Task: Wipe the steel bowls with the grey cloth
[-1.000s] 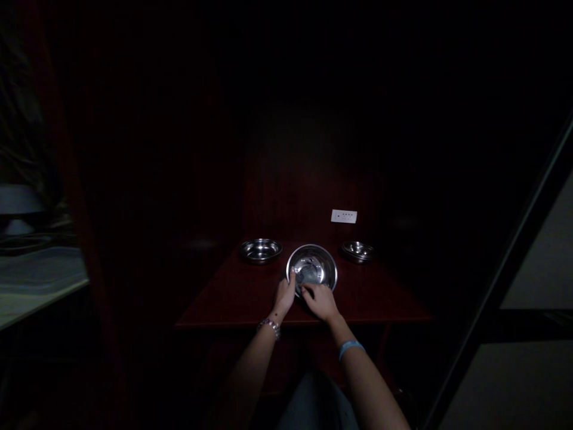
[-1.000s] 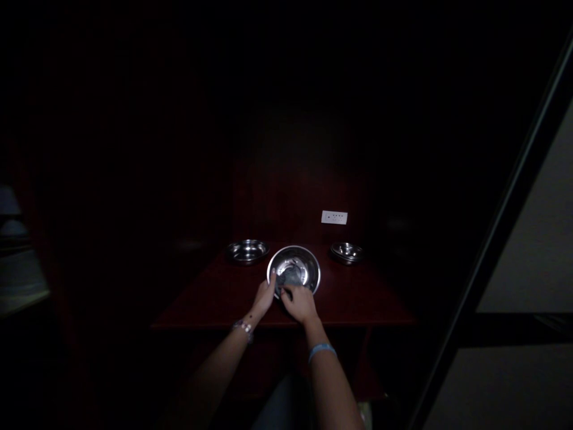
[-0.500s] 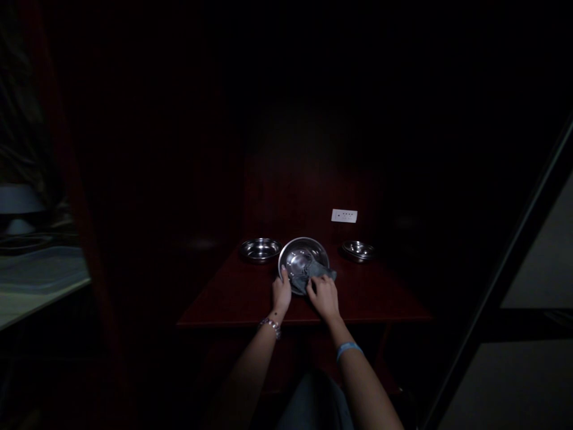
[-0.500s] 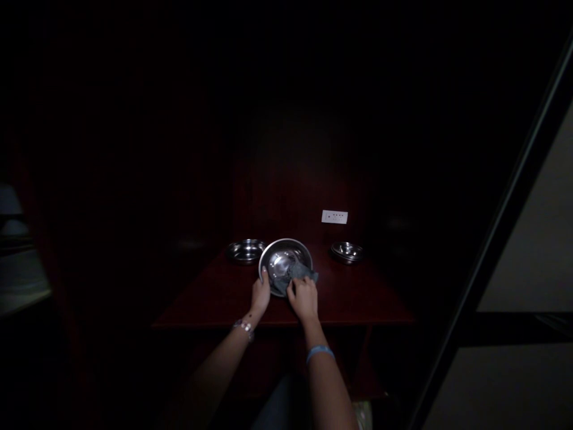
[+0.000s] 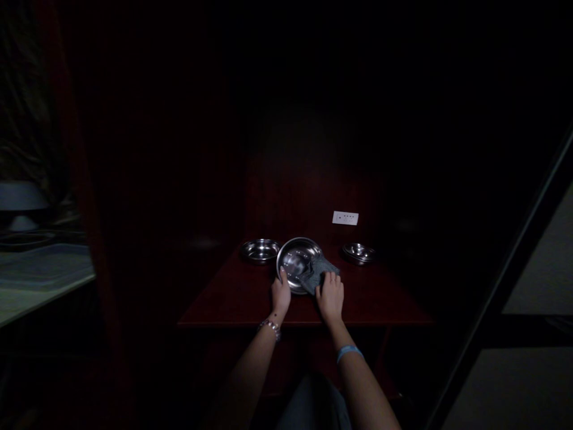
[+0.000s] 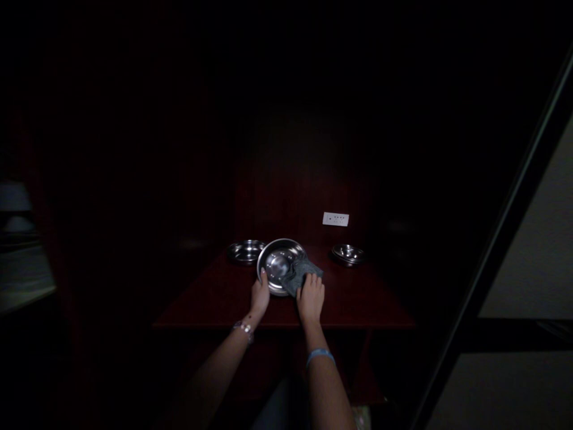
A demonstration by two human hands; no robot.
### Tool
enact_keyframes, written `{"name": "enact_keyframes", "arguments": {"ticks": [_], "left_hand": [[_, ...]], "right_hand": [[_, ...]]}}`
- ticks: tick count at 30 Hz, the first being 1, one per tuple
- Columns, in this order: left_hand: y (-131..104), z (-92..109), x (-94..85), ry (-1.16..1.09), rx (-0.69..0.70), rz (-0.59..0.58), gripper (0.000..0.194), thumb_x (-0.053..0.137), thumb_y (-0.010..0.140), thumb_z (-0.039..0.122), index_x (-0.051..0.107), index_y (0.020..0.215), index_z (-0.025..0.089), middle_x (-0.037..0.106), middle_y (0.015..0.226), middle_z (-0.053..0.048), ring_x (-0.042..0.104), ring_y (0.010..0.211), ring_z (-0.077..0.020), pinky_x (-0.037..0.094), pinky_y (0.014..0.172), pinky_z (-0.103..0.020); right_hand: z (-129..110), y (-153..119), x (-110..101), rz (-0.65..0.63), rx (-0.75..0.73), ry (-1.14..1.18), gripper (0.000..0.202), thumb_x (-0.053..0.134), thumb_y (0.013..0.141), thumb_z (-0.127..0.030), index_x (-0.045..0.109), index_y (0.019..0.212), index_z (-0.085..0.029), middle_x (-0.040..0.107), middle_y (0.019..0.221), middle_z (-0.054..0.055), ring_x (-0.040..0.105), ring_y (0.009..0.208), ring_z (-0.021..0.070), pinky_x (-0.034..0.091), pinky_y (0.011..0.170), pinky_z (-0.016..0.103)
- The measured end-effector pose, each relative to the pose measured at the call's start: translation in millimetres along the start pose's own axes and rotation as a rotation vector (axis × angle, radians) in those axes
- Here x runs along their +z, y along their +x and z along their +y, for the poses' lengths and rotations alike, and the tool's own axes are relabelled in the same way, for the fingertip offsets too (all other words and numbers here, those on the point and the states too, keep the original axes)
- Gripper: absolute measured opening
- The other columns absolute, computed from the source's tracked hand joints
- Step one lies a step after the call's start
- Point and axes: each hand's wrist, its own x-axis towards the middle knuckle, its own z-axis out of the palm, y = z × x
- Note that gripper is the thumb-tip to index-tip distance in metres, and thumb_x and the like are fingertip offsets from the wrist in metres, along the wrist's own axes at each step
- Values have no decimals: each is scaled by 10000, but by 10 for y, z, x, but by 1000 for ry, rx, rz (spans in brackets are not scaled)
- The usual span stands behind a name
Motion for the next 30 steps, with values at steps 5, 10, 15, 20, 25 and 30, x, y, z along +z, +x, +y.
{"name": "enact_keyframes", "arguments": {"ticks": [5, 10, 15, 20, 25, 30], "left_hand": [[3, -8, 6, -40, 5, -26, 648, 232, 950, 553, 617, 1188, 90, 677, 1164, -178, 641, 1071, -245, 471, 928, -321], [-18, 5, 11, -82, 36, -97, 697, 226, 940, 582, 638, 1156, 63, 701, 1095, -189, 662, 1020, -252, 493, 893, -318], [-40, 33, 14, -134, 56, -136, 668, 253, 941, 574, 633, 1177, 78, 693, 1132, -168, 648, 1061, -239, 482, 924, -308], [-23, 16, 20, -165, 44, -142, 655, 277, 939, 573, 628, 1184, 77, 682, 1160, -173, 641, 1081, -235, 473, 950, -315], [-25, 25, 14, -204, 21, -128, 639, 309, 923, 589, 664, 1119, 95, 712, 1084, -159, 655, 1045, -237, 486, 923, -314], [-36, 39, 11, -248, -33, -129, 629, 368, 900, 605, 669, 1104, 92, 717, 1058, -162, 650, 1044, -248, 471, 942, -337]], "right_hand": [[57, -3, 39, -52, 193, 249, 354, 364, 894, -253, 473, 1220, -169, 617, 1171, 152, 650, 959, 238, 483, 781, 318], [162, 9, 20, -45, 404, 497, 430, 335, 919, -342, 449, 1271, -123, 698, 1031, 179, 693, 888, 264, 500, 753, 326], [231, 43, 15, -130, 439, 511, 514, 246, 959, -401, 608, 1151, -91, 707, 1014, 219, 698, 908, 279, 501, 780, 338], [241, 80, 22, -184, 384, 470, 510, 297, 972, -393, 674, 1054, -60, 714, 935, 238, 696, 851, 284, 492, 777, 337], [217, 90, -19, -223, 582, 586, 740, 99, 979, -499, 711, 1016, -85, 721, 919, 214, 690, 910, 285, 479, 831, 344], [201, 96, 2, -188, 609, 693, 661, 223, 948, -571, 670, 1145, -127, 696, 1107, 174, 648, 1064, 278, 452, 929, 353]]}}
